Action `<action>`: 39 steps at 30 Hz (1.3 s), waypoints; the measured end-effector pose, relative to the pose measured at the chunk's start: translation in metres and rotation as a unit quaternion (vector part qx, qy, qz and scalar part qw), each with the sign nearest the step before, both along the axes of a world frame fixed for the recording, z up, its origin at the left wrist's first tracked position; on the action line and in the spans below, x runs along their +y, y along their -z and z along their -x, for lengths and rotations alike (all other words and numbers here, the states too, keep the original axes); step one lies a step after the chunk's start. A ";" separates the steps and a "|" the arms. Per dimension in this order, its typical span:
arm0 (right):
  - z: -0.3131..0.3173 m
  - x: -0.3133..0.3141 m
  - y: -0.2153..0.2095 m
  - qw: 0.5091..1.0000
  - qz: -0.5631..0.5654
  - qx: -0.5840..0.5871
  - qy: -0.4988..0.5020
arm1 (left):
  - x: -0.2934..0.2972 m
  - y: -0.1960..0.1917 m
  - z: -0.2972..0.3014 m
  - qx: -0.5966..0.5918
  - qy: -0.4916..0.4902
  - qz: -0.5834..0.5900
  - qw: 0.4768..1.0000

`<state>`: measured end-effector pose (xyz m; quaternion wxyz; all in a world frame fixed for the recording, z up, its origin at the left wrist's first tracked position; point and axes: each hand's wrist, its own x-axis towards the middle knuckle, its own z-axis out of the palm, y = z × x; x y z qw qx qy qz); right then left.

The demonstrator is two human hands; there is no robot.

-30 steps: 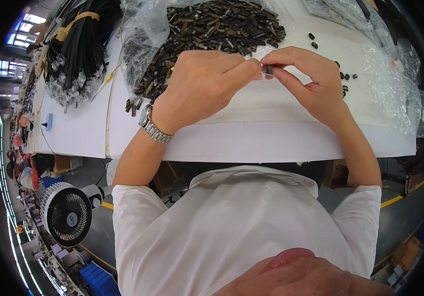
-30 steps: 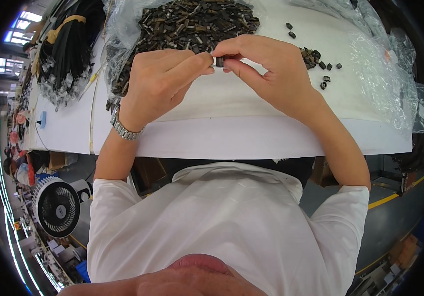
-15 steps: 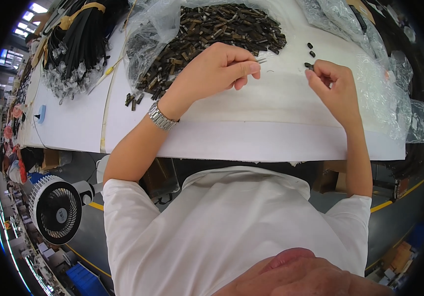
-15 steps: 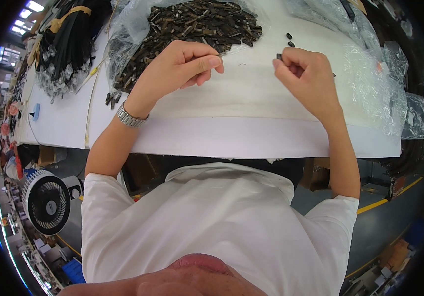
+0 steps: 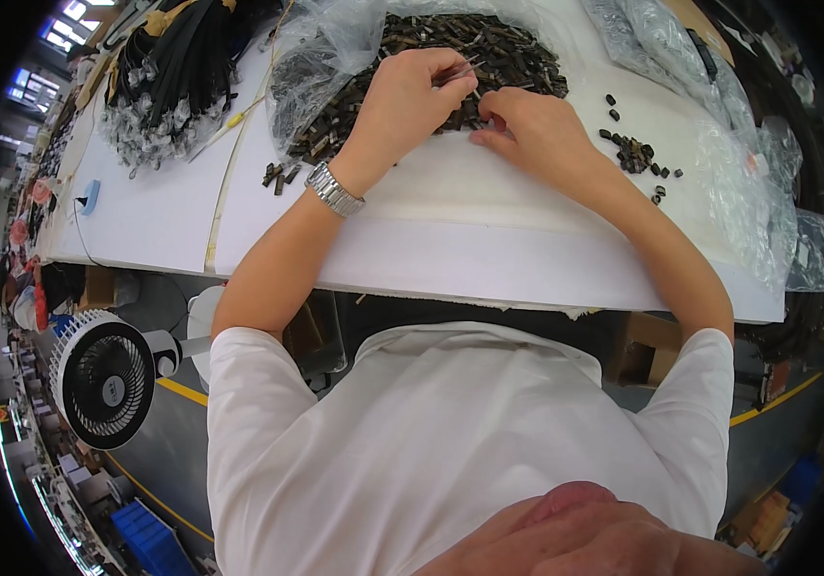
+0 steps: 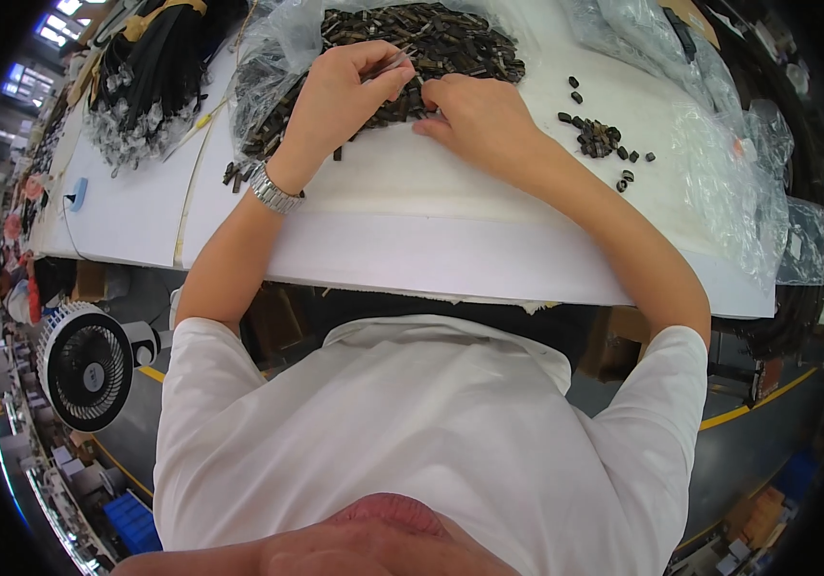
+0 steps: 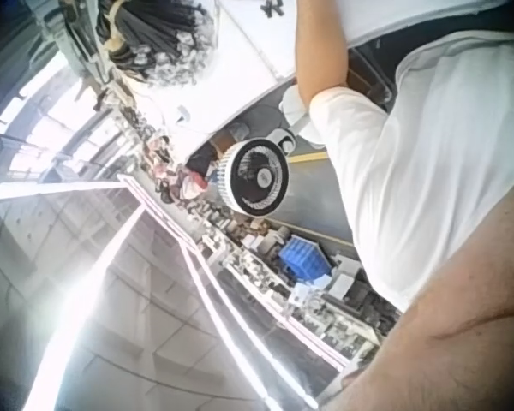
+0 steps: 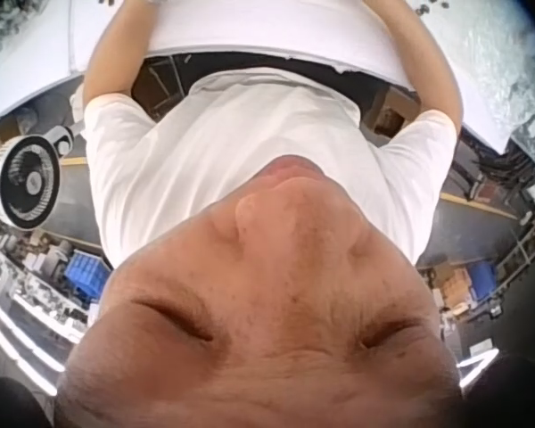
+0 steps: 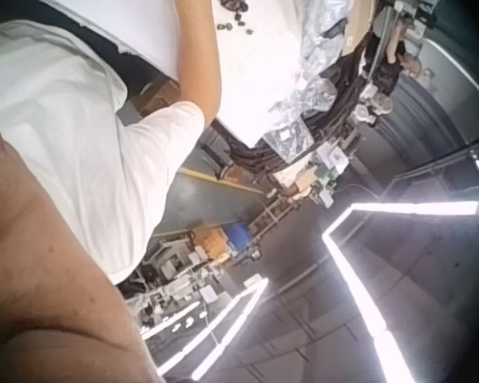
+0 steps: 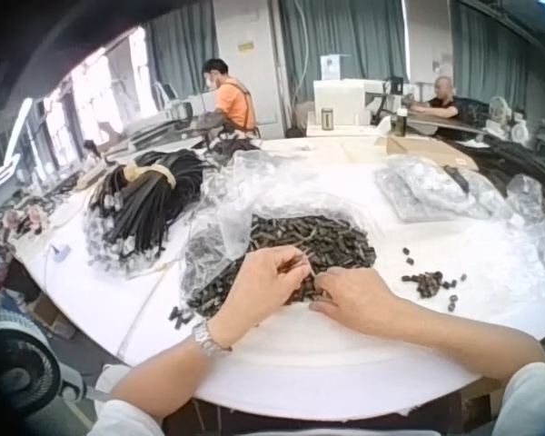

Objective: Assembling or inspecting small metal buckles and hardware components.

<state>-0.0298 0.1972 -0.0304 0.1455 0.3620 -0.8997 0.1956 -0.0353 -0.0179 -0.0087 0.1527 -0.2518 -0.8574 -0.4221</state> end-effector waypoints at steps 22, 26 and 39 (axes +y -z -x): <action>-0.020 0.029 -0.012 0.841 0.356 -0.408 -0.011 | 0.008 -0.010 -0.015 -0.298 0.104 -0.055 0.947; -0.017 0.030 -0.015 0.837 0.370 -0.404 -0.013 | 0.004 -0.009 -0.014 -0.345 0.136 -0.151 0.916; -0.008 0.041 -0.003 0.572 0.438 -0.682 -0.129 | 0.016 -0.017 -0.027 -0.158 0.107 -0.083 0.978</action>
